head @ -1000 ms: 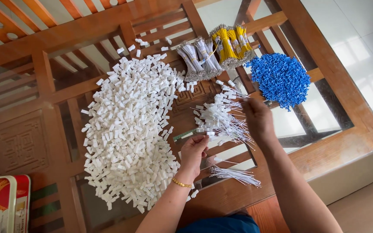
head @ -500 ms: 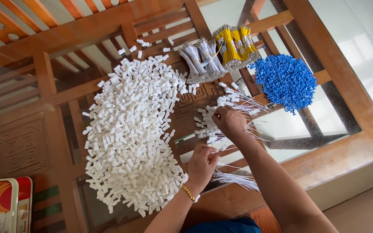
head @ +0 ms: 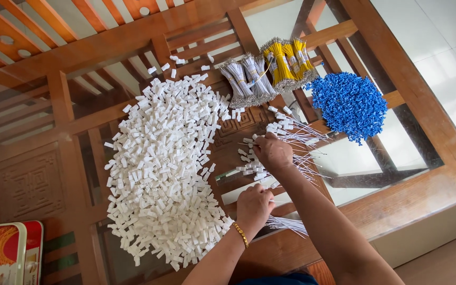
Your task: Assembling wires into plastic connector housings at a table.
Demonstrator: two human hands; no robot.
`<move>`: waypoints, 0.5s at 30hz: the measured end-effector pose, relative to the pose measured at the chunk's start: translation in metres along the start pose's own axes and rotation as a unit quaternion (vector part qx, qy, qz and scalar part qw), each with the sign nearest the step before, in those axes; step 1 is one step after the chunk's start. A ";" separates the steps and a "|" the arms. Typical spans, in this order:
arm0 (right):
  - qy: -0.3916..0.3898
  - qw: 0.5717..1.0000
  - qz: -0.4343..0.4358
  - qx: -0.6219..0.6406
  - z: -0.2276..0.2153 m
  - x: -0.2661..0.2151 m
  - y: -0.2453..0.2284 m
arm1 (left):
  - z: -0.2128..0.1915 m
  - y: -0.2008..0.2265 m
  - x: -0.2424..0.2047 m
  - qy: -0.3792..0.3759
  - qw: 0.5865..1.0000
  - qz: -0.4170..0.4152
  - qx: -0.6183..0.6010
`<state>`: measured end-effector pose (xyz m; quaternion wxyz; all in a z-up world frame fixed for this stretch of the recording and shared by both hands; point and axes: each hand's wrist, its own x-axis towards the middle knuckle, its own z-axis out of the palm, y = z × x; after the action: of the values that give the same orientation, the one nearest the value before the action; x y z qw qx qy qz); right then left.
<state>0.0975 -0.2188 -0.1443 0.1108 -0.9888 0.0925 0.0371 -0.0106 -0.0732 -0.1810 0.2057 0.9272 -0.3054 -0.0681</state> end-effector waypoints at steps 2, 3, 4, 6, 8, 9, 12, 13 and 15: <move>-0.007 0.998 0.022 0.059 -0.010 0.004 0.001 | 0.000 -0.007 0.004 0.011 1.000 -0.014 0.005; -0.015 0.992 0.043 0.118 -0.014 0.005 0.000 | 0.000 -0.010 0.004 0.022 0.999 -0.029 0.010; -0.018 0.992 0.044 0.117 -0.030 0.000 0.003 | -0.005 -0.011 0.005 0.020 0.999 -0.030 0.008; 0.027 0.968 0.098 0.229 -0.063 -0.006 0.006 | -0.014 -0.014 0.011 0.046 0.997 -0.055 0.007; 0.041 0.953 0.135 0.267 -0.071 -0.004 0.035 | -0.026 -0.014 0.013 0.076 0.995 -0.063 -0.004; 0.056 0.935 0.173 0.306 -0.074 -0.004 0.048 | -0.033 -0.016 0.012 0.104 0.992 -0.071 -0.013; 0.108 0.769 0.208 0.595 -0.093 -0.023 0.050 | -0.064 -0.045 0.014 0.148 0.986 -0.080 0.010; 0.106 0.769 0.207 0.595 -0.074 -0.026 0.060 | -0.059 -0.063 0.018 0.148 0.986 -0.082 0.011; 0.025 0.797 0.268 0.541 -0.038 -0.028 0.083 | -0.050 -0.098 0.032 0.141 0.968 -0.126 0.164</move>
<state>0.0564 -0.3026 -0.1220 0.6111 -0.7042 0.3611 -0.0152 0.0804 -0.0035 -0.1774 0.0813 0.9795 -0.1615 0.0888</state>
